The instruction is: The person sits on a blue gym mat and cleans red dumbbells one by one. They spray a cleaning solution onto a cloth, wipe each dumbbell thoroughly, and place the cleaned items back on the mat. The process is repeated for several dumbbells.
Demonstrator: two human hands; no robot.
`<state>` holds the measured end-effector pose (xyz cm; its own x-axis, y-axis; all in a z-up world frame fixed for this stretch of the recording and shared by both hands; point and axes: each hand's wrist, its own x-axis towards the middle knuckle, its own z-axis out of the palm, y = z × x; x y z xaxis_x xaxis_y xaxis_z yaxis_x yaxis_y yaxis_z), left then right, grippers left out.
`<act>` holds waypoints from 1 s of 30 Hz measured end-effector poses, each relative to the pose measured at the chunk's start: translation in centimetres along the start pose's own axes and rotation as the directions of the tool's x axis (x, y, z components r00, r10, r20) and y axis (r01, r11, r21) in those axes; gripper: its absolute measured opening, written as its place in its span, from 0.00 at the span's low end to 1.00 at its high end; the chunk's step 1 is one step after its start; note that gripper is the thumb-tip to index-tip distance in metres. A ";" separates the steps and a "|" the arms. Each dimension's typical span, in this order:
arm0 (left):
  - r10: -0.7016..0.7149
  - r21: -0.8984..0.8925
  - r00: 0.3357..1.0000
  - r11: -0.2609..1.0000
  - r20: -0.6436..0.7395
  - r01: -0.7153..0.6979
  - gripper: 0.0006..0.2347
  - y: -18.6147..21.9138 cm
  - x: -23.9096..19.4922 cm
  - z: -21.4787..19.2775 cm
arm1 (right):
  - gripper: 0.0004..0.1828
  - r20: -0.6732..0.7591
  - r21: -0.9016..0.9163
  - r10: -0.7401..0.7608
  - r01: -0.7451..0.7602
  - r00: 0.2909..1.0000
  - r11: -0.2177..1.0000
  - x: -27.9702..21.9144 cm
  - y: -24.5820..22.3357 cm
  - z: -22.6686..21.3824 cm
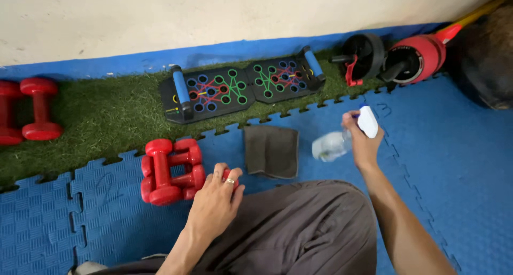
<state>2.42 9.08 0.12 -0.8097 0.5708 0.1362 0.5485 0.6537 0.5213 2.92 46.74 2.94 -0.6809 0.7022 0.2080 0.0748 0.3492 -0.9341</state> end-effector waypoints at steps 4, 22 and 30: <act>-0.030 -0.022 0.999 0.999 0.027 0.030 0.13 0.3 0.1 -0.5 | 0.19 0.082 0.071 -0.148 0.142 0.986 0.987 0.3 1.0 0.8; -0.053 0.079 0.996 0.996 0.076 0.047 0.16 0.1 0.3 -0.8 | 0.26 0.757 -0.501 0.512 -0.143 0.407 0.854 0.5 -3.4 5.1; -0.024 0.000 0.999 1.000 0.039 0.024 0.17 -0.7 -0.4 0.4 | 0.18 0.692 -0.679 0.584 0.658 0.424 0.326 3.4 6.2 15.1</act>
